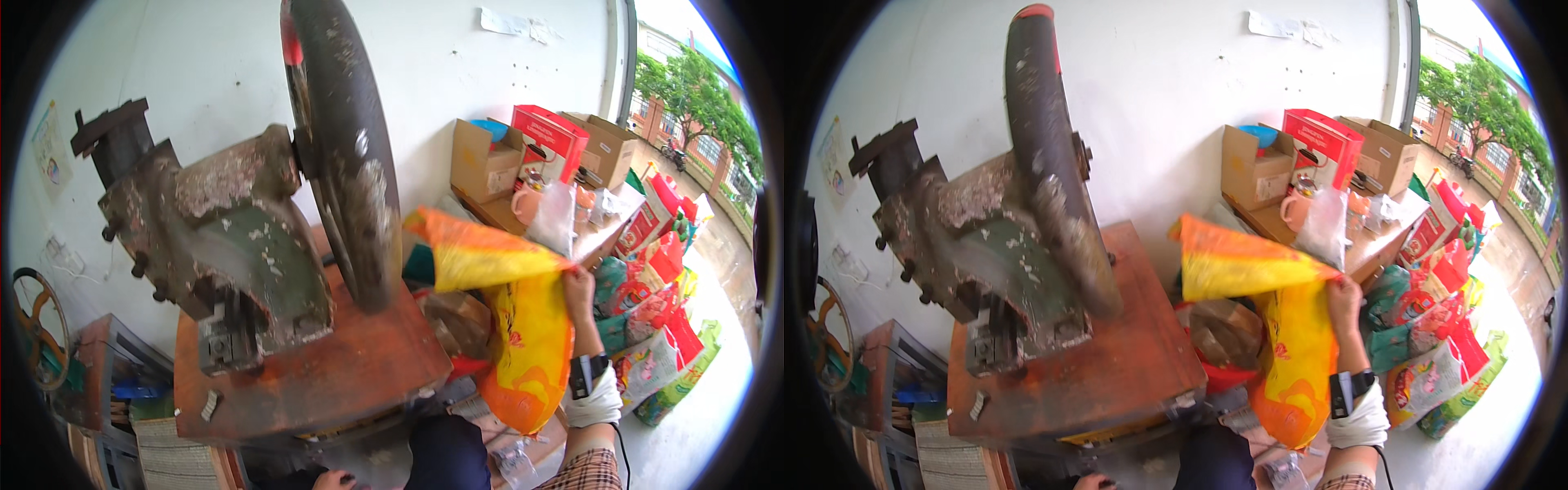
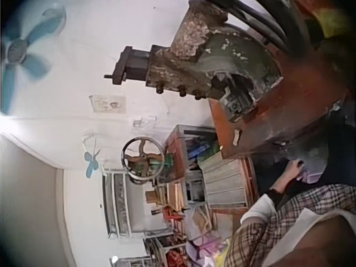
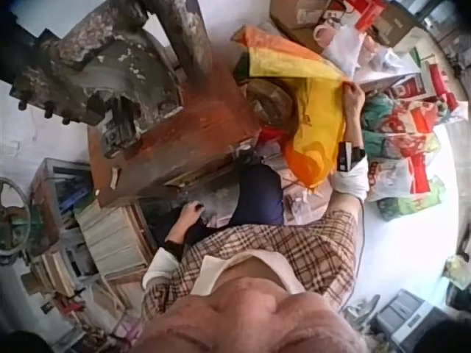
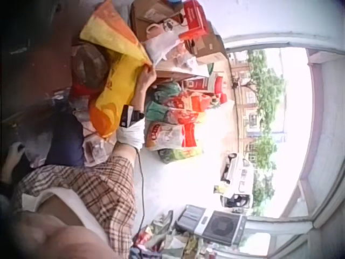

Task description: Using a manual punch press to process small metal plates or components.

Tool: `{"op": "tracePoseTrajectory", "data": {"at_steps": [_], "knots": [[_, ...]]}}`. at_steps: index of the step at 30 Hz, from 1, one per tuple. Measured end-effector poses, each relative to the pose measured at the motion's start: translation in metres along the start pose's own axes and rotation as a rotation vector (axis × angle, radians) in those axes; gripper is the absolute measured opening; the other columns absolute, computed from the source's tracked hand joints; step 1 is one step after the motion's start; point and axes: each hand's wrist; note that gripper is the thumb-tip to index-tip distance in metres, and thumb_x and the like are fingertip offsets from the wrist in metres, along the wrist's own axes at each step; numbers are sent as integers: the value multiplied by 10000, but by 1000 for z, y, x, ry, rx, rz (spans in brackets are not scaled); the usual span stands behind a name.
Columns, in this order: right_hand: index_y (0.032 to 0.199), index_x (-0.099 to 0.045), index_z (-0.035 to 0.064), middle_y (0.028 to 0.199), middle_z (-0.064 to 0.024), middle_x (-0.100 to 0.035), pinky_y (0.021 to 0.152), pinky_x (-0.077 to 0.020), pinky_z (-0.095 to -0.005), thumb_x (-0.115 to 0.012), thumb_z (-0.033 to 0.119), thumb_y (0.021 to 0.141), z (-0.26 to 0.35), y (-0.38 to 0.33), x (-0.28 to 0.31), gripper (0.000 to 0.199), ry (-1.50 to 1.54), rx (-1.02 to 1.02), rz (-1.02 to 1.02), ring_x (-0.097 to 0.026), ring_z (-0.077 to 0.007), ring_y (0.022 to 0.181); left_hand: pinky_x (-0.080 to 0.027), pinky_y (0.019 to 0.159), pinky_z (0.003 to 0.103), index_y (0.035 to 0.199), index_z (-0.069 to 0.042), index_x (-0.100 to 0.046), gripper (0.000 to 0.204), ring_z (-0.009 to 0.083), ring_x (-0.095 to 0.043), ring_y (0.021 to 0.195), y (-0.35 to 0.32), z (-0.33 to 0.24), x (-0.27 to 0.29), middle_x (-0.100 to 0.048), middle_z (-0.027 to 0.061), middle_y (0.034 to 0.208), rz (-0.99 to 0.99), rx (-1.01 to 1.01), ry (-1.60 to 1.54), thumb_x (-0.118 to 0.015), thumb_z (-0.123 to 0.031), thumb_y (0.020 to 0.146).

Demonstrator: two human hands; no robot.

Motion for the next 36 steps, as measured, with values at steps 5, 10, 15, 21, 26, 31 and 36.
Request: {"op": "tracePoseTrajectory", "data": {"at_steps": [5,10,15,21,26,31,36], "knots": [[892,-621,52,625,107,-433,447,-223,-214,-489,217,963,62,-16,180,223,-111,20,-154,-302,-11,517,-505,774,408,1025,-65,-635,346,350,-615,904,30,-58,-8,-634,180,962,97,-315,82,-661,-333,807],[1080,-598,36,999,-75,-594,758,-461,-313,-497,240,951,97,-42,310,262,-123,244,-174,-551,-172,884,-485,812,411,1231,-49,-522,603,306,-597,932,35,-137,17,-561,178,1139,21,-467,-156,-741,-341,751],[1071,-602,31,986,-99,-610,755,-457,-317,-521,231,932,182,-47,287,257,-66,304,-13,-550,-183,859,-426,937,358,1386,-33,-344,820,239,-515,1104,21,-211,70,-458,166,1321,105,-652,-1043,-782,-255,730],[1059,-607,26,971,-128,-628,751,-453,-323,-549,221,909,271,-51,137,253,100,420,402,-550,-195,829,-451,860,302,1209,-16,-530,455,141,-560,941,-51,-233,192,-588,76,1097,-157,-857,-1297,-704,-140,807],[1050,-611,22,958,-152,-644,748,-449,-328,-573,212,890,341,-97,-28,251,287,525,832,-550,-206,805,-464,829,293,1167,-11,-556,410,139,-570,910,-157,-149,269,-603,62,1048,-677,-783,-1082,-706,-134,806],[1070,-604,16,968,-166,-650,749,-456,-337,-562,230,887,358,-149,-87,285,342,563,1017,-560,-216,806,-476,797,284,1125,-7,-583,364,137,-580,880,-230,-70,286,-617,48,999,-962,-611,-921,-708,-128,805],[1136,-578,7,1012,-164,-642,757,-481,-352,-499,286,908,273,-238,-111,369,253,555,1177,-588,-225,846,-487,729,267,1056,5,-613,292,127,-587,812,-237,18,245,-633,36,923,-1083,-351,-831,-709,-109,805]]}}
Point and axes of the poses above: each hand's wrist, its own y-axis towards the middle knuckle, its own x-axis out of the back of the hand, z = x × y
